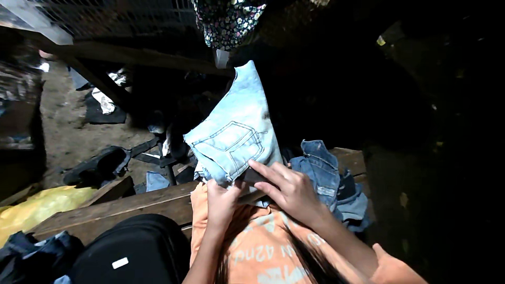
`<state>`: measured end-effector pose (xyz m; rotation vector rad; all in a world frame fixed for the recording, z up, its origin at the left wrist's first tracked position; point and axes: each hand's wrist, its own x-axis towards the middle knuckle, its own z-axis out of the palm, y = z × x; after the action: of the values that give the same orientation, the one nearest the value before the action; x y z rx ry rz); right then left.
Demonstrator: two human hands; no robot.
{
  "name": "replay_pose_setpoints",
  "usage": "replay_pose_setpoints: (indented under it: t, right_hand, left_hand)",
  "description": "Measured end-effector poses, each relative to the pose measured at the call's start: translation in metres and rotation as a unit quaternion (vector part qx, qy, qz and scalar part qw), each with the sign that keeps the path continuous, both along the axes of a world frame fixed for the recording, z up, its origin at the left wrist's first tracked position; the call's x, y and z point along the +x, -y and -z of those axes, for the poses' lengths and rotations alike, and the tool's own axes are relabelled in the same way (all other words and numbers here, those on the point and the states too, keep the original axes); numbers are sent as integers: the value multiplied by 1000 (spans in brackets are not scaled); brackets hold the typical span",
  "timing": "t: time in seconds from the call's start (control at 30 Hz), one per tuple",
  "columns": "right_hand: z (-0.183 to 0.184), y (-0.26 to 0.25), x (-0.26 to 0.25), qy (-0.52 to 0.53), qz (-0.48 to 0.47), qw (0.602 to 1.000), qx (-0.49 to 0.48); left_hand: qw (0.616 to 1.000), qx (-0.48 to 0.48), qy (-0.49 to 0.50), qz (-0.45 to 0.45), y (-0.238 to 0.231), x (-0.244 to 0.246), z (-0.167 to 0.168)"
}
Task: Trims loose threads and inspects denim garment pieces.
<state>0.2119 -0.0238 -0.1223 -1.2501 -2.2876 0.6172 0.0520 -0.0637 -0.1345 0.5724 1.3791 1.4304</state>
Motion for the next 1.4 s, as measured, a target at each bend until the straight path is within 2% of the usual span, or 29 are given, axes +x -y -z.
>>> replay_pose_setpoints:
  t: [0.23,0.33,0.37,0.43,0.47,0.5,0.53,0.57,0.63,0.7,0.83,0.9,1.03,1.17,1.23,1.3,1.37,1.4]
  right_hand:
    - [5,-2,0,-12,-11,1000,-3]
    - [8,-6,0,-84,-18,993,-80]
    - [7,-8,1,-139,-23,979,-146]
    - [2,-15,5,-260,-49,914,-307]
    - [0,-18,5,-303,-52,878,-367]
    - [-2,-20,6,-318,-57,859,-397]
    - [-3,-21,8,-308,-66,862,-396]
    - [-3,-21,10,-279,-79,882,-372]
    - [-4,-18,14,-176,-88,940,-278]
    - [-3,-11,15,-82,-69,978,-180]
    - [2,-5,13,-10,-40,998,-56]
    - [4,-3,13,-37,-32,997,-66]
    - [4,-8,19,-134,-43,970,-199]
    - [-6,-22,25,-116,-81,954,-263]
    - [-14,-22,22,-46,-85,969,-227]
    - [-15,-19,13,9,-82,986,-145]
    - [-11,-17,5,14,-78,992,-99]
    - [-9,-16,1,2,-75,991,-107]
  left_hand:
    - [1000,16,-3,11,1,1,2]
    - [998,19,-42,31,1,4,4]
    - [998,13,-46,34,0,4,3]
    - [999,14,-33,41,0,3,0]
    - [998,18,-29,44,-1,2,0]
    - [998,21,-29,49,-1,1,-1]
    - [998,23,-28,53,-1,0,-1]
    - [998,20,-28,53,-1,0,-1]
    - [999,9,-26,40,-1,1,-1]
    - [999,0,-17,29,0,0,-1]
    - [999,11,-22,37,2,1,1]
    - [998,14,-37,45,2,2,1]
    - [996,21,-68,57,1,4,-1]
    - [993,16,-105,53,1,7,1]
    - [992,16,-114,50,2,8,2]
    - [992,19,-119,48,3,8,5]
    - [993,18,-104,45,3,6,6]
    - [995,14,-88,40,4,4,8]
